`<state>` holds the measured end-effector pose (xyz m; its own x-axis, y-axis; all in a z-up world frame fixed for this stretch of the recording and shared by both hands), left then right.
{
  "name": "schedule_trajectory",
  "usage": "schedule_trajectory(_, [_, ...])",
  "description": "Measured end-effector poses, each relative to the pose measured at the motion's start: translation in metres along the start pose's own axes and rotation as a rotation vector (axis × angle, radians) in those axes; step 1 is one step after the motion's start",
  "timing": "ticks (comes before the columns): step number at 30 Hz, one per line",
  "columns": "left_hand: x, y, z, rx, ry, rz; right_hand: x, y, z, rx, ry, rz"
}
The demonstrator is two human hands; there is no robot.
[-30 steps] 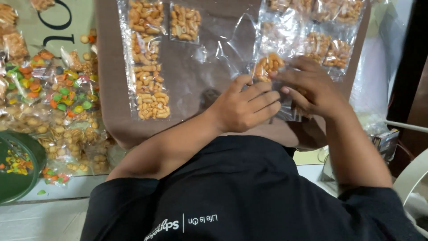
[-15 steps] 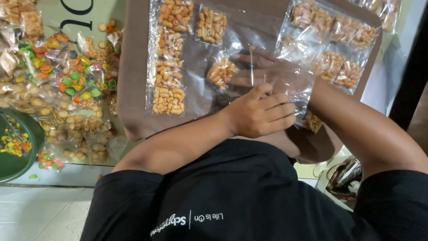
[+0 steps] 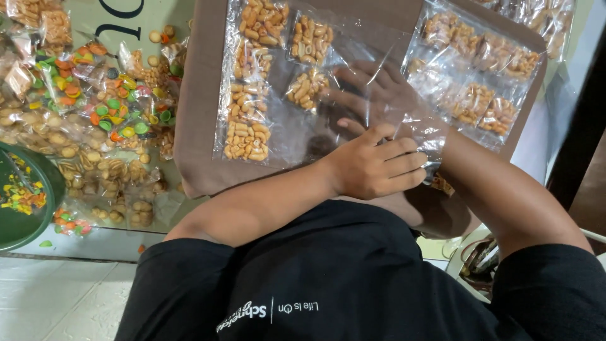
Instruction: The person is manually filling plastic packaging sleeves with small snack items by picking them up and placing them into individual compartments.
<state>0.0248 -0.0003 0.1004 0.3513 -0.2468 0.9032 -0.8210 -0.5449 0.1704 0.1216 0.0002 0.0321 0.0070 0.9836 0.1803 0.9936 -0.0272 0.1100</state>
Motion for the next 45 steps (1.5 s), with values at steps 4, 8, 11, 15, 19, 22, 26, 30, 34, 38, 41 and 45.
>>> schedule_trajectory(4, [-0.001,0.001,0.002,-0.025,-0.009,0.001,0.009,-0.009,-0.005,-0.001,0.0,-0.09])
schedule_trajectory(8, [0.001,0.0,-0.001,-0.038,0.016,0.001,0.017,-0.003,0.003,0.065,-0.063,-0.096])
schedule_trajectory(11, [0.002,0.0,-0.003,-0.032,0.016,0.003,0.031,-0.003,0.009,0.072,-0.288,-0.066])
schedule_trajectory(15, [0.003,0.0,-0.004,-0.033,0.015,0.006,0.031,-0.003,0.042,0.028,-0.302,-0.08])
schedule_trajectory(19, [0.002,-0.001,-0.003,-0.034,0.008,0.0,0.027,0.003,0.04,-0.099,0.202,0.018])
schedule_trajectory(22, [0.0,-0.002,-0.001,-0.023,-0.004,-0.011,0.012,0.009,0.019,0.069,0.078,-0.027])
schedule_trajectory(26, [0.007,-0.003,-0.006,-0.02,0.016,-0.011,-0.035,0.01,0.006,0.208,-0.149,-0.1])
schedule_trajectory(30, [0.005,-0.003,-0.004,-0.051,-0.035,-0.013,-0.107,0.013,-0.022,0.355,-0.141,0.051])
schedule_trajectory(34, [0.001,-0.01,0.006,-0.11,-0.097,-0.075,-0.18,0.026,-0.053,0.174,-0.128,0.398])
schedule_trajectory(38, [0.003,-0.018,0.012,-0.134,-0.152,-0.116,-0.226,0.02,-0.11,-0.003,-0.031,0.771])
schedule_trajectory(41, [0.004,-0.017,0.014,-0.079,-0.175,-0.106,-0.266,0.016,-0.092,0.254,-0.221,1.232])
schedule_trajectory(45, [-0.003,-0.013,0.028,-0.051,-0.22,-0.086,-0.293,0.002,-0.051,0.408,-0.231,1.492])
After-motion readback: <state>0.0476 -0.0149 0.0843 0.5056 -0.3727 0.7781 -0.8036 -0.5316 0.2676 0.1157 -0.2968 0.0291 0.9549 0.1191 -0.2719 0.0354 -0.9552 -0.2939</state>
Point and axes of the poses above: each hand's wrist, its own x-axis towards the middle knuckle, its own z-axis out of the palm, y = z × x, the point moved 9 cm from there along x, towards the middle knuckle, and after that the axes turned 5 degrees about -x, right-handed, at the moved point
